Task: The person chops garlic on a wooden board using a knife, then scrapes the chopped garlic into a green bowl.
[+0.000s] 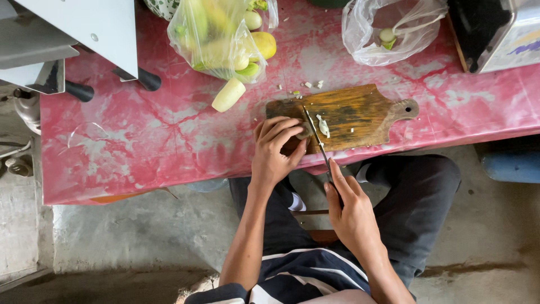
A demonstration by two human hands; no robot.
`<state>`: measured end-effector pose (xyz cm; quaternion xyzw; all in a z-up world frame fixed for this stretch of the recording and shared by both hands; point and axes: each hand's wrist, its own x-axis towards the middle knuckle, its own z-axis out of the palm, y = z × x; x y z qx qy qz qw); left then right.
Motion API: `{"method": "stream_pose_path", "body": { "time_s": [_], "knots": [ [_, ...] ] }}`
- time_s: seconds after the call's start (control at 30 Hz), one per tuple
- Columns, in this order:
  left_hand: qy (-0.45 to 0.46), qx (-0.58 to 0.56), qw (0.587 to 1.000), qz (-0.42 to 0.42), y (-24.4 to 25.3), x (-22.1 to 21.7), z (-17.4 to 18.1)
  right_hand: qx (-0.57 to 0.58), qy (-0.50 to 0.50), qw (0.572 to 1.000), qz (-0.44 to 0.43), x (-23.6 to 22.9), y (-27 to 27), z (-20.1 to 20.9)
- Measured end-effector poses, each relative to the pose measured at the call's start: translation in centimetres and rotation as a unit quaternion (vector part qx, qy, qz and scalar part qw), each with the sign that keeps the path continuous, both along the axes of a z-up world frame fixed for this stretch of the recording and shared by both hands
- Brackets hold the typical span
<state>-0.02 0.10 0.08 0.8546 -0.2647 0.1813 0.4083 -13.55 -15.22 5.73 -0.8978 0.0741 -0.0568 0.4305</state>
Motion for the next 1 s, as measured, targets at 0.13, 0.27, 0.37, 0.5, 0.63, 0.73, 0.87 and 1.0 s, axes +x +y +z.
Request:
{"method": "stream_pose_path", "body": {
  "time_s": [0.13, 0.27, 0.37, 0.5, 0.63, 0.73, 0.87, 1.0],
  "knots": [
    [0.005, -0.007, 1.0, -0.009, 0.0, 0.0, 0.2, -0.015, -0.027, 1.0, 0.008, 1.2, 0.1, -0.7],
    [-0.002, -0.012, 1.0, -0.021, 0.3, -0.3, 0.6, 0.031, -0.025, 0.999, 0.007, 1.6, 0.0, -0.3],
    [0.004, -0.025, 0.999, -0.031, 0.5, -0.5, 0.5, 0.017, -0.013, 1.0, -0.006, 1.1, -0.1, 0.4],
    [0.008, -0.036, 0.999, -0.032, 0.6, -0.3, -0.1, 0.017, -0.006, 1.0, 0.0, 0.2, -0.1, 0.9],
    [-0.003, -0.025, 0.999, -0.024, 0.5, -0.1, -0.2, 0.018, 0.017, 1.0, -0.006, 0.0, 0.2, 0.7],
    [0.005, -0.03, 0.999, -0.022, 0.6, 0.0, -0.2, 0.018, 0.002, 1.0, 0.002, 0.3, 0.3, 0.1],
    [0.002, -0.033, 0.999, -0.025, 0.5, -0.1, 0.1, 0.005, -0.022, 1.0, 0.001, 1.1, 0.6, -0.8],
    [-0.002, -0.036, 0.999, -0.021, 0.4, -0.4, 0.2, 0.024, -0.062, 0.997, 0.025, 1.8, 0.2, -0.6]
  ]
}}
